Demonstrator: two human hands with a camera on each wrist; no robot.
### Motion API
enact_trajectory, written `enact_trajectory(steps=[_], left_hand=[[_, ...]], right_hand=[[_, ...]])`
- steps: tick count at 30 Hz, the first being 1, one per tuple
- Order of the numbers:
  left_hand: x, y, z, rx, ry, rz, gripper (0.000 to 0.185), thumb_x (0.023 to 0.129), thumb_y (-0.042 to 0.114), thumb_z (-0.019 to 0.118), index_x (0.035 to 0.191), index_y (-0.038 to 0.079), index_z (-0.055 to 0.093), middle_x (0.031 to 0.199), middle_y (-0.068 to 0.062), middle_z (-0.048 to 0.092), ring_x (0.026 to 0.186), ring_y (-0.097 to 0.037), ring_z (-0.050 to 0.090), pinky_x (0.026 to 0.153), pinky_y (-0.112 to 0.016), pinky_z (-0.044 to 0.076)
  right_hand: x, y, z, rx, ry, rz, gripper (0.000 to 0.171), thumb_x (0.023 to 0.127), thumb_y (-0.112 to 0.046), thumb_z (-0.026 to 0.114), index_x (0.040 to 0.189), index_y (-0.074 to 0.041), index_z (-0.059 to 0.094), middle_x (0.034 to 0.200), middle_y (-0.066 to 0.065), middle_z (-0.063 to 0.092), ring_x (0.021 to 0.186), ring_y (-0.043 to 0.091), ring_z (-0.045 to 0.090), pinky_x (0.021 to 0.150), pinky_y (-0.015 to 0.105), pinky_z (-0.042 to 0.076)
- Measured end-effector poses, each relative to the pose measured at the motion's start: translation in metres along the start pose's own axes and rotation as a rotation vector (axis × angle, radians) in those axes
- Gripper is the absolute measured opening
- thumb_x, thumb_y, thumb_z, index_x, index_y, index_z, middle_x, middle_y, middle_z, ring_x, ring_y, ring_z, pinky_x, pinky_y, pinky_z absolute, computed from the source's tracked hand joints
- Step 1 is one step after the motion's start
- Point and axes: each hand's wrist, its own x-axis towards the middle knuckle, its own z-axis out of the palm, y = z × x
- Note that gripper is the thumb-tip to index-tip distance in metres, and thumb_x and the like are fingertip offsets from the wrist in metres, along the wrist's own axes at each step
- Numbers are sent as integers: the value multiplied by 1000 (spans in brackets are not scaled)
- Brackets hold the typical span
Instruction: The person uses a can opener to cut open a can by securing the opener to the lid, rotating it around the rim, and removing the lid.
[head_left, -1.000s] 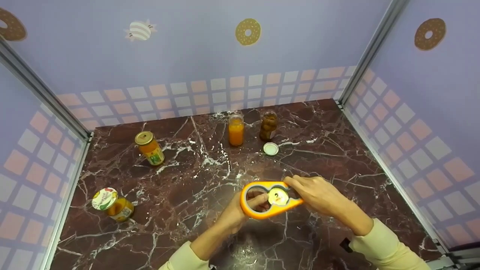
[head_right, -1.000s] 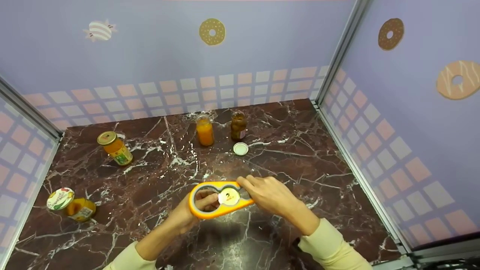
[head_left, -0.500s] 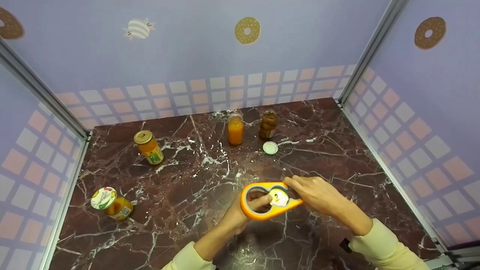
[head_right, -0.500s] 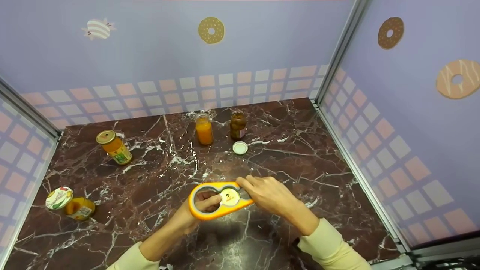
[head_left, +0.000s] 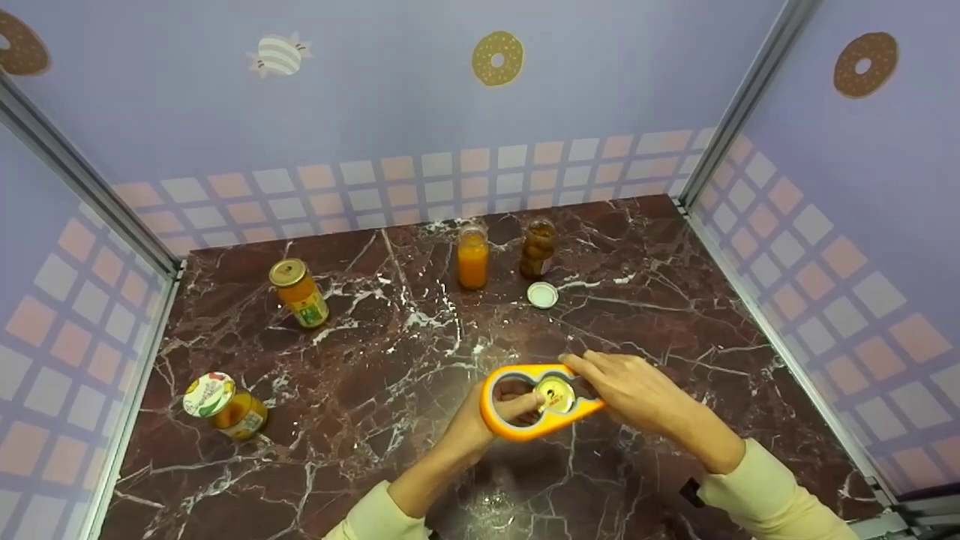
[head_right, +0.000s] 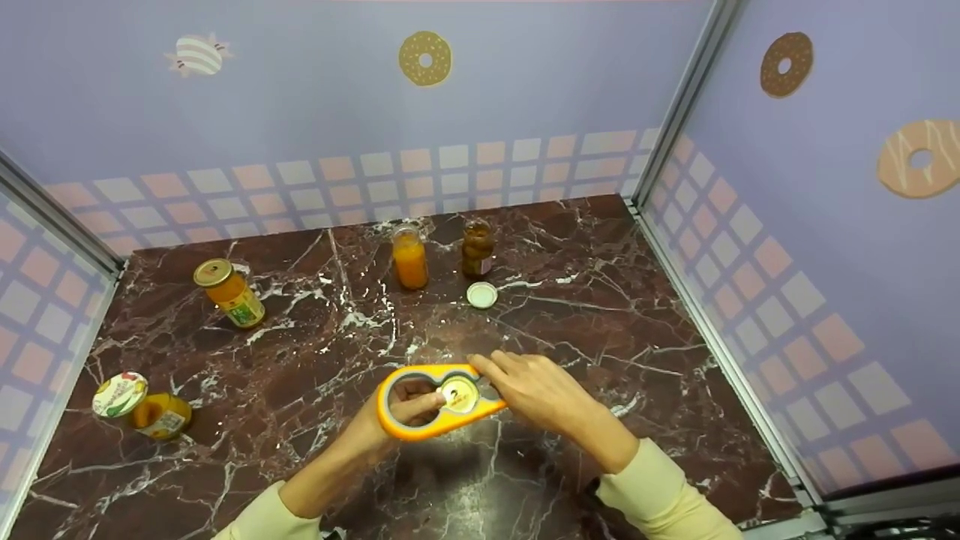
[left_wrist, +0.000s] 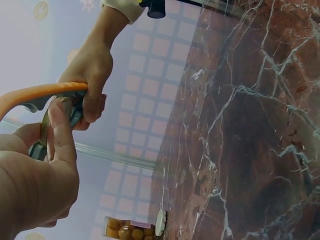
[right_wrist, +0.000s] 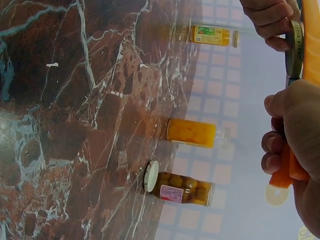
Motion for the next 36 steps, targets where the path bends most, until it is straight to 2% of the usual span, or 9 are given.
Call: enact_trajectory(steps=[3,9,13,16,20,23,25,30,36], left_hand=[[0,1,-2,55,-13,15,28,92,11,78,109,-10,70,92,-14,75,78,-19,73,75,-34,63],[-1,4,-11,368,-38,120,23,93,16,78,106,-3,76,97,-12,77,82,-14,73,77,-29,61],[-2,3,-21,390,-36,106,22,94,11,77,106,-7,74,93,-16,76,74,-10,71,69,-28,62],[0,2,-34,373,2,90,20,93,5,75,108,-8,73,92,-18,75,72,-10,69,68,-33,63],[8,8,-55,451,107,96,19,92,4,75,110,-4,75,93,-14,74,77,-21,71,70,-34,63],[15,16,-69,545,181,122,20,91,6,76,111,0,75,94,-13,75,81,-31,73,69,-29,62],[22,19,-77,617,215,161,21,90,7,77,111,1,75,94,-13,75,80,-32,73,68,-27,62],[40,24,-94,815,288,317,18,89,5,78,106,1,77,97,-14,77,76,-20,71,66,-24,60],[65,18,-106,1008,365,484,13,87,4,81,100,3,79,92,-10,76,79,-20,70,71,-32,60]], right_hand=[[-1,-1,0,-7,-12,10,73,80,5,79,145,-10,50,89,-3,48,68,12,46,57,31,47],[-3,0,0,-13,-7,53,69,83,-1,79,147,-9,52,91,-2,49,71,14,47,61,35,50],[-5,1,-1,-25,5,64,73,82,-1,80,148,-9,51,90,-1,47,71,15,45,61,36,49],[-6,2,-1,-33,10,61,72,84,-3,80,149,-10,49,89,-1,46,71,15,43,60,35,48],[-9,2,0,-36,6,65,73,84,-4,81,149,-11,50,90,-1,46,71,15,44,62,36,49],[-9,1,2,-28,-2,66,75,80,-1,83,148,-11,51,89,-2,47,71,14,44,62,36,49],[-8,0,4,-24,-6,63,73,81,-1,83,147,-11,52,89,-3,47,70,13,43,60,34,48],[-6,-1,7,-17,-3,59,71,82,0,82,145,-11,52,87,-4,47,69,12,43,58,32,47],[-7,-3,9,-19,-18,76,77,76,1,84,145,-11,53,88,-2,47,70,14,45,58,33,48]])
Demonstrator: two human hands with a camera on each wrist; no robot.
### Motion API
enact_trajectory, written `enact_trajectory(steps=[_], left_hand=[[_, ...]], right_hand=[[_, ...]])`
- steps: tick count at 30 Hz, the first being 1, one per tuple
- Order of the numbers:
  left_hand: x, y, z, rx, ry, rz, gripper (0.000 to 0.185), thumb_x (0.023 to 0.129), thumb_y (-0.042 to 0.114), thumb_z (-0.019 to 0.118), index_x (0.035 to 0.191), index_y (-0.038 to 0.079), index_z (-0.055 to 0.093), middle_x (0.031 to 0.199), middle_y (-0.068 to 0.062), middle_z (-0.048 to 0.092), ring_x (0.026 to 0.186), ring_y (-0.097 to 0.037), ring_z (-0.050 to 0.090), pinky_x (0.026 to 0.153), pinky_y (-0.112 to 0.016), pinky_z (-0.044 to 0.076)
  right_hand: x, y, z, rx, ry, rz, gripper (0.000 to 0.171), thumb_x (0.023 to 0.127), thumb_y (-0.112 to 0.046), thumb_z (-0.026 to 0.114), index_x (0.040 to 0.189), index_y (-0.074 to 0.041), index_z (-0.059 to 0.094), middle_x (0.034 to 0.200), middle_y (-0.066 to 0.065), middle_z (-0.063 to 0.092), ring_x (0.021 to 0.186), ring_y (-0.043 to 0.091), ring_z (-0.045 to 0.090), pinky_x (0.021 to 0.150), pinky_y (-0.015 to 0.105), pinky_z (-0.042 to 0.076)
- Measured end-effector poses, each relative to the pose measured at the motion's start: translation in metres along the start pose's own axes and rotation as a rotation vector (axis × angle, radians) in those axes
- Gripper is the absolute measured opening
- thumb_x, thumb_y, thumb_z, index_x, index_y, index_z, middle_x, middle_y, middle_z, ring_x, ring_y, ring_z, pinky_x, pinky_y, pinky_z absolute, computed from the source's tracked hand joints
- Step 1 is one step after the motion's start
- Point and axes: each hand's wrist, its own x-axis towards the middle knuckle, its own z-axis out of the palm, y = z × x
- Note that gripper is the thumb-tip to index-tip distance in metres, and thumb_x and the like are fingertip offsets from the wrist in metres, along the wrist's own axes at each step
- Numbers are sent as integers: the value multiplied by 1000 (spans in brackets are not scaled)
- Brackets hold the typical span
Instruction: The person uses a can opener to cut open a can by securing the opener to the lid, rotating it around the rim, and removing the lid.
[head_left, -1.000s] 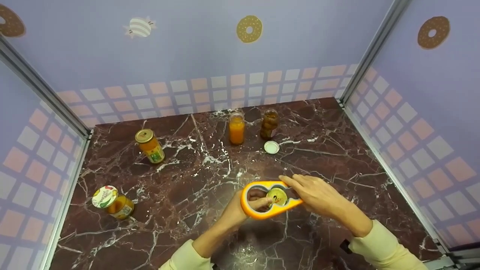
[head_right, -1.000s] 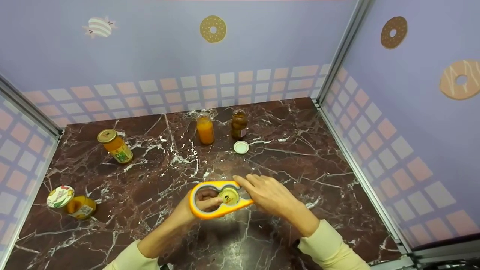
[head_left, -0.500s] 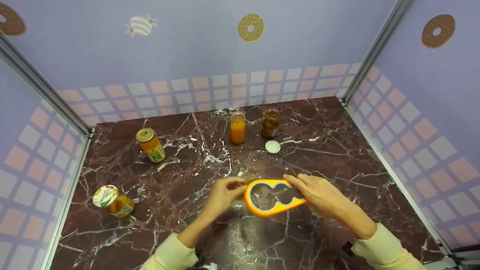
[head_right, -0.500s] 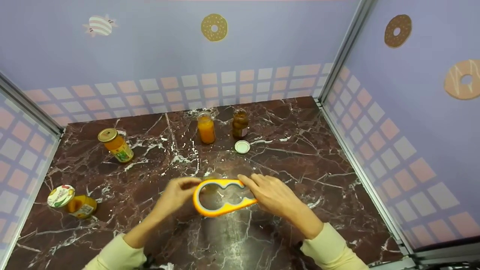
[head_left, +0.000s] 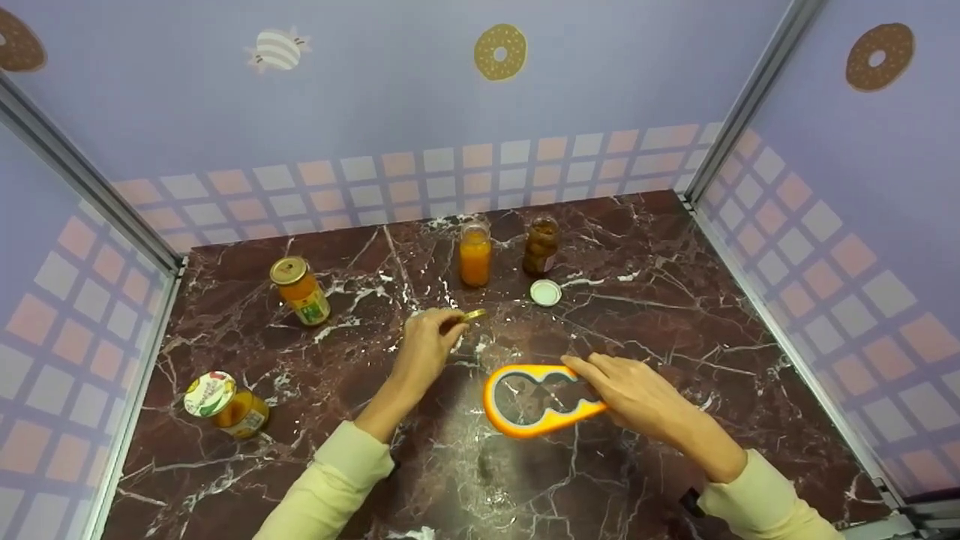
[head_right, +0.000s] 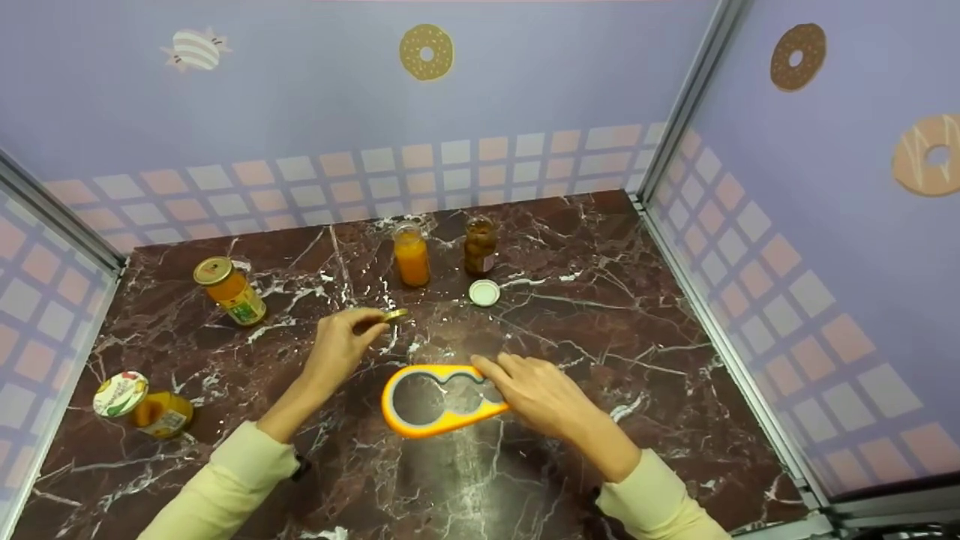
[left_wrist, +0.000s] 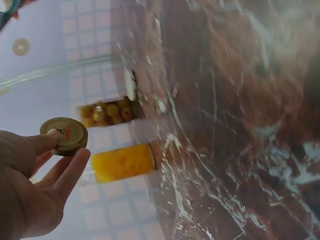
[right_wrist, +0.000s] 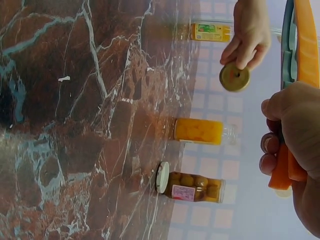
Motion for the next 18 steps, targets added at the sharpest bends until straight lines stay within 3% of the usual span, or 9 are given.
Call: enact_trajectory(steps=[8,12,18], left_hand=[[18,-28,22,255,-15,57,14,92,8,76,106,5,77,97,-11,71,87,-31,71,78,-44,60],[23,-39,33,369,-22,68,10,92,10,75,102,6,75,96,-12,68,87,-35,71,74,-48,59],[30,-45,49,430,-42,102,9,92,9,74,97,3,72,97,-13,67,89,-33,69,77,-45,59]], right_hand=[[0,-1,2,5,-18,21,75,78,-2,84,146,-11,53,90,-3,49,71,14,48,60,34,51],[0,-1,3,9,-33,30,70,83,-8,82,146,-13,52,90,-3,49,70,13,47,58,33,50],[0,0,4,5,-27,24,67,85,-8,82,144,-12,53,89,-4,47,69,13,45,58,32,48]])
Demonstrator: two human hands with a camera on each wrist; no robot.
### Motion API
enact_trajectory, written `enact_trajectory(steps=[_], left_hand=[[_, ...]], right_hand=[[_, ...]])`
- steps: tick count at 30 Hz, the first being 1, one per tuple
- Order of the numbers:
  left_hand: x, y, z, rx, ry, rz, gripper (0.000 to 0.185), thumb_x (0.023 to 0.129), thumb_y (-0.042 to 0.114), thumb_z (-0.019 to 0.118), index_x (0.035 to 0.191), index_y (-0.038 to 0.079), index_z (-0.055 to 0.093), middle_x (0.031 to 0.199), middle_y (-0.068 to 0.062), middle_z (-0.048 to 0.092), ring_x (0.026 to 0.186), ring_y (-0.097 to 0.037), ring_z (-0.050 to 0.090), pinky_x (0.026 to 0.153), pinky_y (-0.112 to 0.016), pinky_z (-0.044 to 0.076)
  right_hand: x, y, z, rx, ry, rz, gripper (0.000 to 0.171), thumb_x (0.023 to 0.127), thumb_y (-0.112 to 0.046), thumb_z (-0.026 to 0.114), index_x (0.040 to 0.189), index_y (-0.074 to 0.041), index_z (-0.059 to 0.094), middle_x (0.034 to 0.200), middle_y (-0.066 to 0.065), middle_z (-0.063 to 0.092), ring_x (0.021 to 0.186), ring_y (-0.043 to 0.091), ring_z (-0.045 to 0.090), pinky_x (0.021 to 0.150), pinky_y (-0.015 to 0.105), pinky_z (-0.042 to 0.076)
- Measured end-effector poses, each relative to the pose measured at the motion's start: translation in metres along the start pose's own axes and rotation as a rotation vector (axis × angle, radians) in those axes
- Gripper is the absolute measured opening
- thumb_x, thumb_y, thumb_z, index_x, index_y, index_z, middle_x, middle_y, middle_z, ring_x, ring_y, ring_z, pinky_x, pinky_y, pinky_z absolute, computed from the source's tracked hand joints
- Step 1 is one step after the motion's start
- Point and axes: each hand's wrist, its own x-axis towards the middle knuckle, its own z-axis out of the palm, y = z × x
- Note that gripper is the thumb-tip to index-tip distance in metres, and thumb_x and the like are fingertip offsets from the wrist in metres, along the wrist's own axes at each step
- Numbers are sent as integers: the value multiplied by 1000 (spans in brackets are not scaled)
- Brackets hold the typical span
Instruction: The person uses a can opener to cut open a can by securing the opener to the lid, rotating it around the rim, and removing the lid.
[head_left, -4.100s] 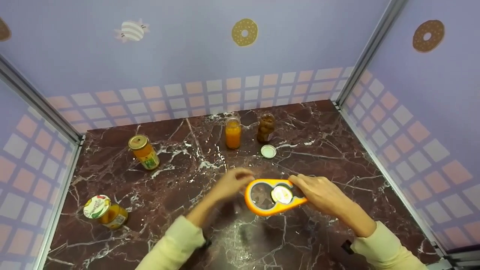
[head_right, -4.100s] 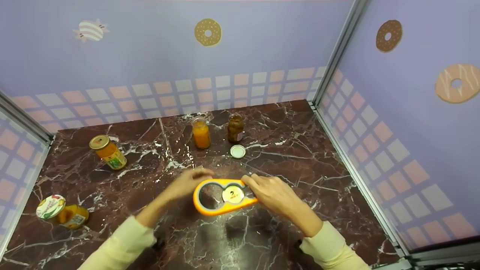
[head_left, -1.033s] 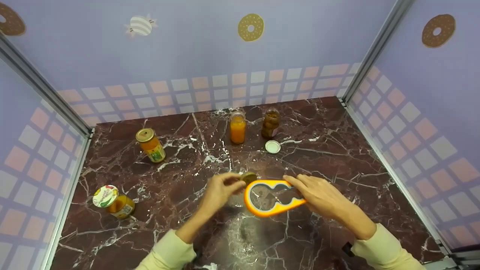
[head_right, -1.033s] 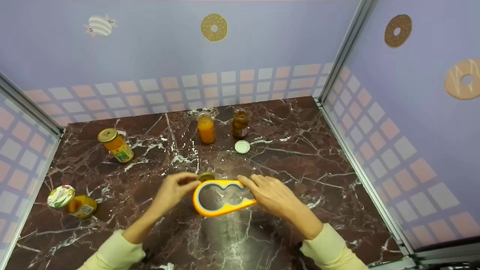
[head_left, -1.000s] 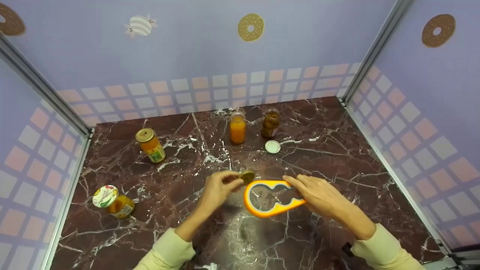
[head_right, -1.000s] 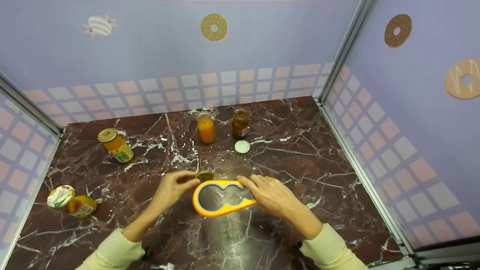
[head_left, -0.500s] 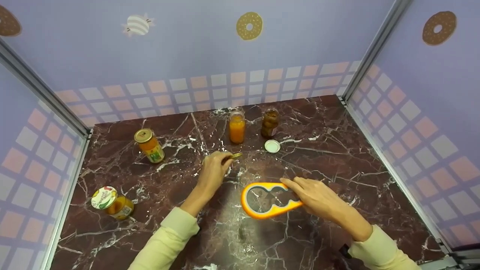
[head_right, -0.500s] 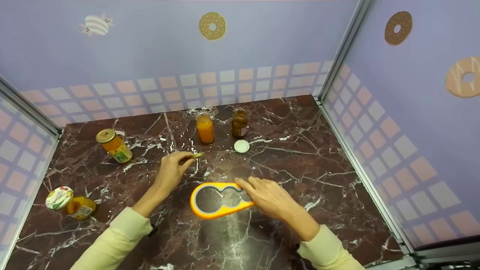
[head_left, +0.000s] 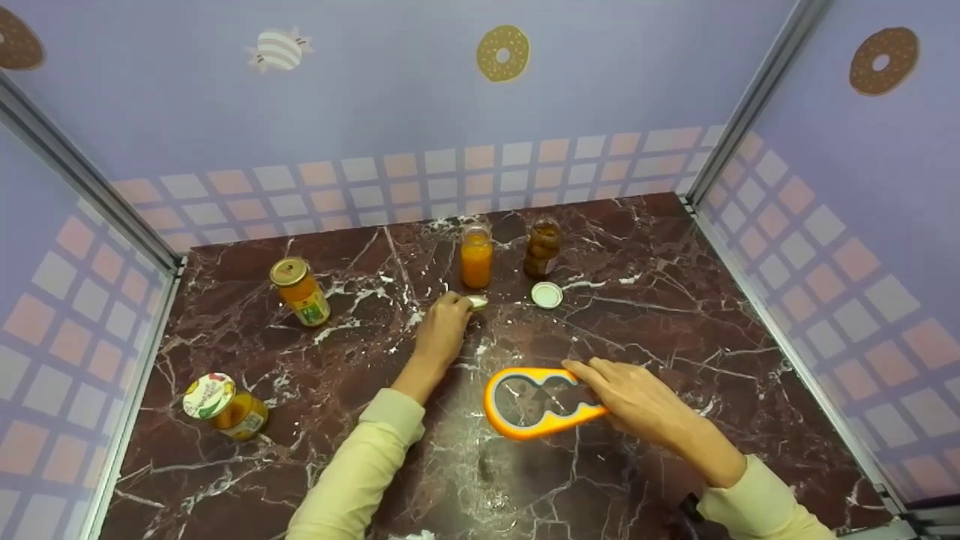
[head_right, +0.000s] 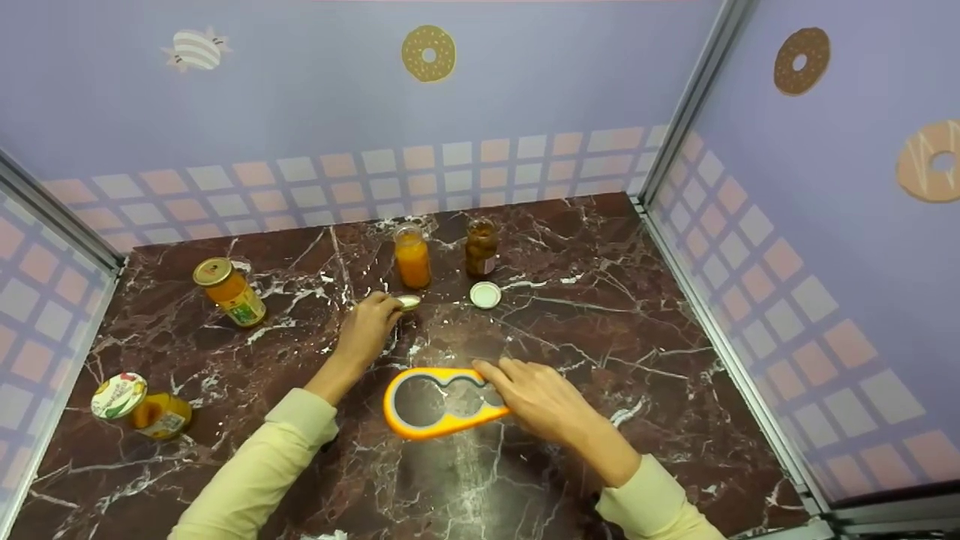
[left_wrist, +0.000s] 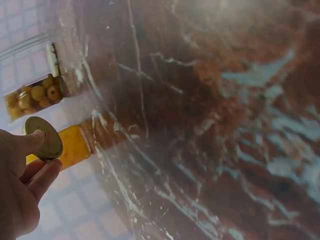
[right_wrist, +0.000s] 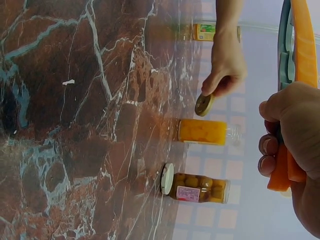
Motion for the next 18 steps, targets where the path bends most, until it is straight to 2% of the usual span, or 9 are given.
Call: enact_trajectory(steps=[6,12,18], left_hand=[[7,2,17,54,-12,25,10,93,11,72,95,1,70,96,-13,67,89,-32,68,74,-45,59],[9,2,26,138,19,78,10,95,8,68,90,-1,69,90,-15,66,81,-35,68,69,-46,59],[10,4,36,206,45,109,11,91,10,71,86,-1,69,84,-15,64,76,-35,67,62,-45,59]], right_hand=[[-1,1,0,4,11,-5,75,78,-5,86,144,-12,52,89,-3,48,69,13,46,58,33,50],[-3,1,-1,24,15,-1,84,70,-6,92,144,-11,53,91,-3,48,70,14,47,60,35,51],[-5,3,-1,23,14,3,86,69,-5,91,145,-11,52,91,-3,48,71,13,48,60,35,51]])
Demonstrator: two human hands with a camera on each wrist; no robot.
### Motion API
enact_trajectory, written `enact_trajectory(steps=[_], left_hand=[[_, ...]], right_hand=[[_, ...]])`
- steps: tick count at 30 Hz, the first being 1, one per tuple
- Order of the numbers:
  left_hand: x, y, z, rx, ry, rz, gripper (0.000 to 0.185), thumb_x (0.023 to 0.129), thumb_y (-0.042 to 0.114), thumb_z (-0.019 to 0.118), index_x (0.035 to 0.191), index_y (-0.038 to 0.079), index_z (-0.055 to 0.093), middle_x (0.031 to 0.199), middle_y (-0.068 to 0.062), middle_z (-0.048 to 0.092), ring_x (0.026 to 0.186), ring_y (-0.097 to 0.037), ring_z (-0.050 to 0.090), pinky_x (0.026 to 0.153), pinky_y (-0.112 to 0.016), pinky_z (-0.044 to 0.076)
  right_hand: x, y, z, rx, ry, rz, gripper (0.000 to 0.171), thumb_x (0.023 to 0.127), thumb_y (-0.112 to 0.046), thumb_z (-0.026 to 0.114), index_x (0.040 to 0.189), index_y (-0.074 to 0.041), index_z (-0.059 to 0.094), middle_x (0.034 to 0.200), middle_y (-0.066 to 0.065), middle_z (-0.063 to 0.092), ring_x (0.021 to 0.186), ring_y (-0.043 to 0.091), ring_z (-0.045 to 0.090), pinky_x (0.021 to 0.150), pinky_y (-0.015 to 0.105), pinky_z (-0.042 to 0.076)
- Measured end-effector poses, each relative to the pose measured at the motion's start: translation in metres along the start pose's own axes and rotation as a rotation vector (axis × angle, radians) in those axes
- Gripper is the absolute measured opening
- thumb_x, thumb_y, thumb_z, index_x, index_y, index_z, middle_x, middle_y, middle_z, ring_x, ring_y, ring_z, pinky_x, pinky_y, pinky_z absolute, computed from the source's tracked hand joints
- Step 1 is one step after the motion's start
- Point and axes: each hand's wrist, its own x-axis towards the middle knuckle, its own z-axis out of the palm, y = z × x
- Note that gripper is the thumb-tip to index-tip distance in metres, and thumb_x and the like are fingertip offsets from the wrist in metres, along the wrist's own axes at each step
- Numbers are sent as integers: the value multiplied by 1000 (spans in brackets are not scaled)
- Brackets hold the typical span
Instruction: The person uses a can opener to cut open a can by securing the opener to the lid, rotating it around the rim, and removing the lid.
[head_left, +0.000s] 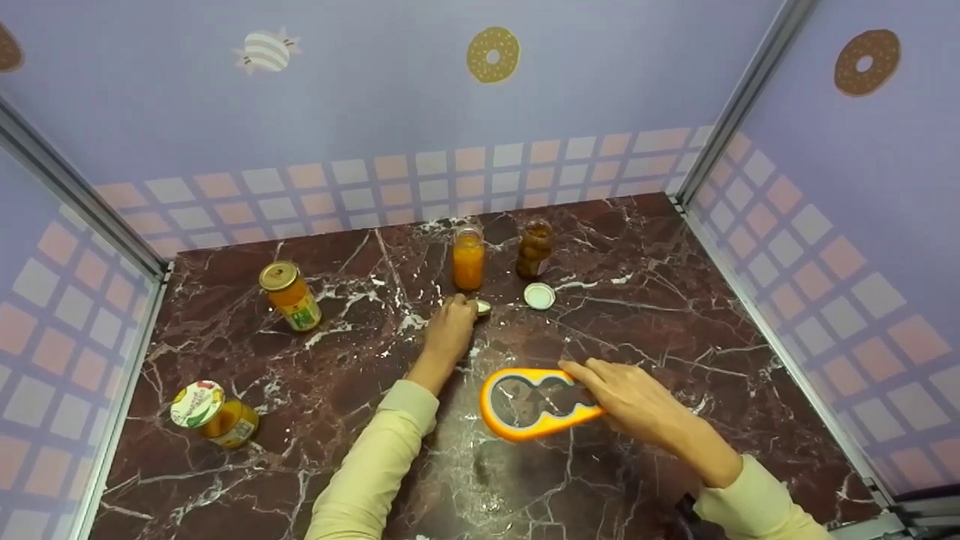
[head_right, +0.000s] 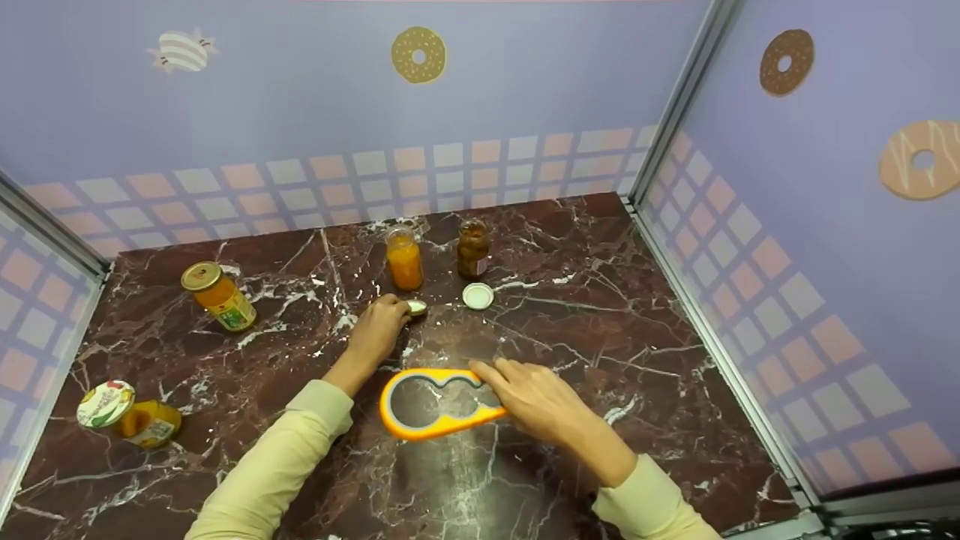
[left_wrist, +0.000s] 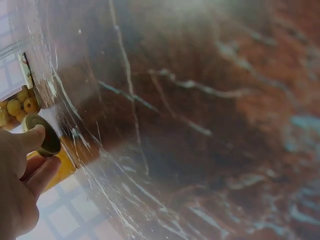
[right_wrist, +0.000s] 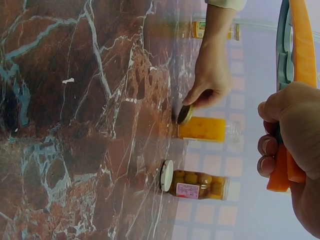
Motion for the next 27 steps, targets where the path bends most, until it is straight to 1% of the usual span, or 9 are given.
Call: enact_trajectory(steps=[3,7,10,14,21,24,27], left_hand=[[0,1,3,16,-13,-1,14,88,13,74,87,0,71,83,-15,64,75,-35,67,60,-45,59],[0,2,4,12,-62,-18,17,84,16,79,87,0,75,84,-15,66,75,-35,68,60,-46,59],[-1,2,4,-3,-103,-33,19,83,17,81,87,0,76,84,-16,66,75,-36,69,61,-46,59],[-2,1,3,-11,-123,-34,17,84,16,81,87,-1,76,84,-16,66,74,-37,70,61,-47,59],[-1,0,5,2,-128,-27,12,87,12,78,89,0,76,86,-17,66,76,-37,70,62,-47,59],[-1,1,7,19,-120,-27,9,89,9,73,87,0,76,85,-17,66,75,-37,69,60,-47,59],[-1,3,9,40,-101,-19,12,90,6,68,84,0,76,85,-17,65,73,-36,68,57,-47,58]], right_hand=[[-1,0,0,-5,2,3,87,68,-4,91,146,-11,52,90,-3,48,71,13,47,60,35,51],[-1,0,1,-13,4,7,86,69,-4,91,146,-12,53,90,-3,48,71,13,47,59,35,51],[-1,-1,2,-17,7,5,80,73,-3,87,144,-11,54,89,-3,47,69,13,46,58,34,51],[1,-1,3,-15,12,-1,72,76,0,84,142,-11,56,87,-4,48,67,13,46,57,34,51],[-1,0,5,-14,34,-6,70,76,0,83,141,-10,57,88,-3,48,66,13,46,56,34,51],[-2,0,5,-17,34,-7,72,76,0,83,142,-10,56,88,-3,49,67,14,47,57,34,51],[-3,0,4,-17,33,0,72,76,-1,83,142,-11,55,89,-3,49,67,14,47,57,35,51]])
